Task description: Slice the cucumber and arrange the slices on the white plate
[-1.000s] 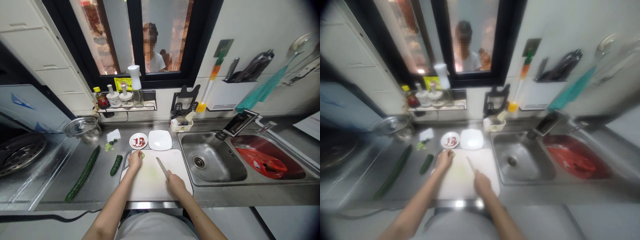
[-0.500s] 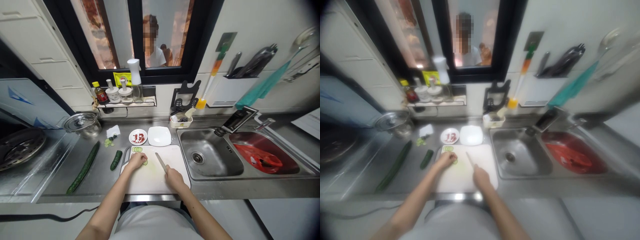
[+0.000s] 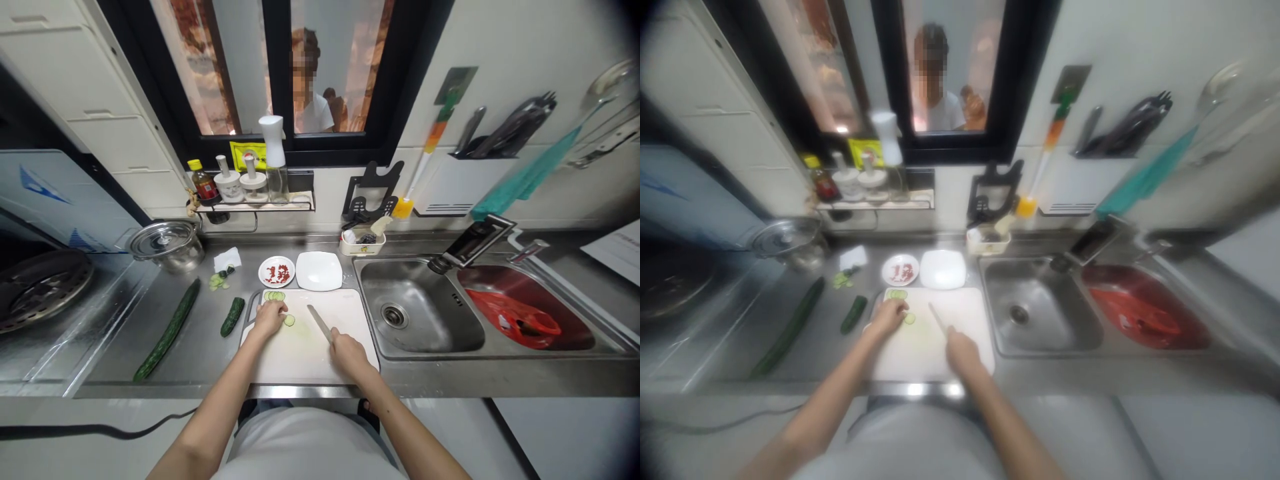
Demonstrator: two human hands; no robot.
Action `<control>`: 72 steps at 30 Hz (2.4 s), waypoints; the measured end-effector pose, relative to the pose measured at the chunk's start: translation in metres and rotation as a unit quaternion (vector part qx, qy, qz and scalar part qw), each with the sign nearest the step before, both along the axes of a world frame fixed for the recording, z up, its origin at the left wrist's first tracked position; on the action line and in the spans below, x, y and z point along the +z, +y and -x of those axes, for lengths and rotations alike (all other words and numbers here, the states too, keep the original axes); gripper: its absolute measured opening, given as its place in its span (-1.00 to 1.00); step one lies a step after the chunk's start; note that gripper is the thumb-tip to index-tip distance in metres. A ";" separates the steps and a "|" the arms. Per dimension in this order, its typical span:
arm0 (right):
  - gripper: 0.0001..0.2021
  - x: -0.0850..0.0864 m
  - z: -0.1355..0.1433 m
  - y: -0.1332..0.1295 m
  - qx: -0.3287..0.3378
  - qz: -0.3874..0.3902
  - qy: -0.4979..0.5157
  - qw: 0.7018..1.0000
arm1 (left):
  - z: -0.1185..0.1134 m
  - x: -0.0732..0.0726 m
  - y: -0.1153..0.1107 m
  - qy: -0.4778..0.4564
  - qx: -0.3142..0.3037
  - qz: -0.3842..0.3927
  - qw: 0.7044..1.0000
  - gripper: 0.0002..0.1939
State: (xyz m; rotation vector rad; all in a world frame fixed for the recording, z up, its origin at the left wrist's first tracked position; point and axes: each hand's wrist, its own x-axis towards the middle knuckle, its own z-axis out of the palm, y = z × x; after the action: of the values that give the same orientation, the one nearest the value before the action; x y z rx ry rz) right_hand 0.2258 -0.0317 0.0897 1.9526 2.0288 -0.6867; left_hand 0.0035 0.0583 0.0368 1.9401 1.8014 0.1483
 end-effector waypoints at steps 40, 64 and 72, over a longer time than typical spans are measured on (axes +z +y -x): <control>-0.66 -0.008 0.033 -0.006 0.124 0.015 0.013 0.992 | 0.000 0.001 0.002 -0.018 0.051 0.030 0.998 -0.76; -0.68 -0.012 0.032 -0.004 0.116 0.020 0.015 0.993 | -0.001 -0.003 0.005 -0.008 0.051 0.034 0.998 -0.78; -0.66 -0.021 0.037 0.002 0.119 0.017 0.016 0.993 | -0.001 -0.005 0.006 -0.002 0.049 0.037 0.998 -0.78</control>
State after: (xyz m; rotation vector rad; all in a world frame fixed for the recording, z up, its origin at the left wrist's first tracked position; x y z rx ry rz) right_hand 0.1890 -0.0294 0.0691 1.6545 2.2062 -0.6942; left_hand 0.0046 0.0645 0.0320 1.8005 1.8739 0.1160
